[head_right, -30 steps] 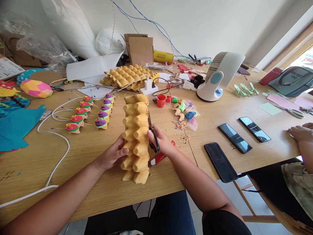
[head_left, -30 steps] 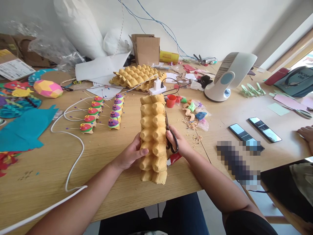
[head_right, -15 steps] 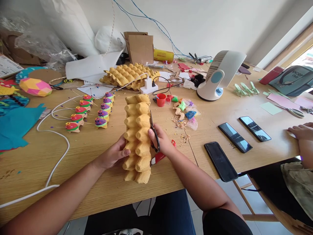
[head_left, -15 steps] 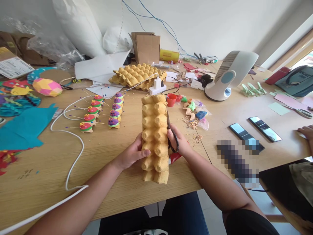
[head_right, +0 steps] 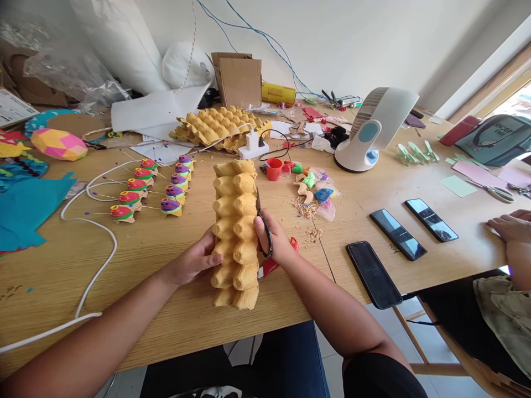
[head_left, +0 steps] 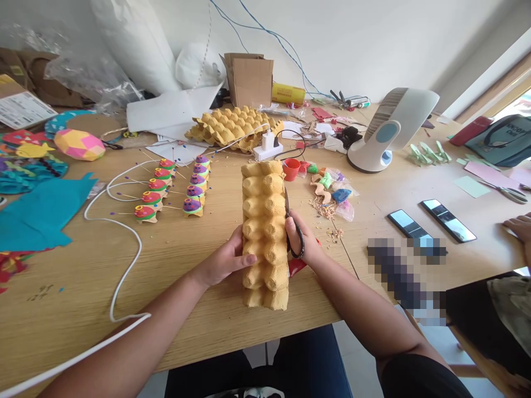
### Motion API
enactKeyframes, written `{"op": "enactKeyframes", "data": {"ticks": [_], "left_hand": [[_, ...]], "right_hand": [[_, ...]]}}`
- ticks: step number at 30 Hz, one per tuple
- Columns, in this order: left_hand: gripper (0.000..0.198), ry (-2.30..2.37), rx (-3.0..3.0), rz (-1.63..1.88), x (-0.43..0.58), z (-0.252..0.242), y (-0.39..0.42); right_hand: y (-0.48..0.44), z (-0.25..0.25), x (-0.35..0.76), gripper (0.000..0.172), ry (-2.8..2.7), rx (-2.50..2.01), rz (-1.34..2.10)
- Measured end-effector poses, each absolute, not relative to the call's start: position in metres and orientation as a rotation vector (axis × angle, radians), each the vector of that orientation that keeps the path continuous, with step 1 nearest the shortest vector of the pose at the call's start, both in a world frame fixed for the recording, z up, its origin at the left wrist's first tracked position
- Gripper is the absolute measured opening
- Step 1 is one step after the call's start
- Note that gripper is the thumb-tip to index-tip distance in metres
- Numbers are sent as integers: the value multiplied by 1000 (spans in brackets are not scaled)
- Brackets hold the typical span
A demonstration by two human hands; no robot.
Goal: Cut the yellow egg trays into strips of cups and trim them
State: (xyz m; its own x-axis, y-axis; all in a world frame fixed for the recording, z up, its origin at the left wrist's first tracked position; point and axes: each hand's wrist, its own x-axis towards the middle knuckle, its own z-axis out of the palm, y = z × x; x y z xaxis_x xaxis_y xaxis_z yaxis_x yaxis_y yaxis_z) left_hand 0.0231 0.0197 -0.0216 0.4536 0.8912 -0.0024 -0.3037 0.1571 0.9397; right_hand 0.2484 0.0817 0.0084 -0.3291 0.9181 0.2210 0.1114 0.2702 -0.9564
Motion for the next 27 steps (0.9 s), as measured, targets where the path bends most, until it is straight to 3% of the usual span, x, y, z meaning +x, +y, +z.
{"op": "enactKeyframes", "data": {"ticks": [27], "left_hand": [[77, 692, 1123, 968, 25, -16, 20]], "right_hand": [[75, 17, 247, 53, -1568, -1077, 1360]]}}
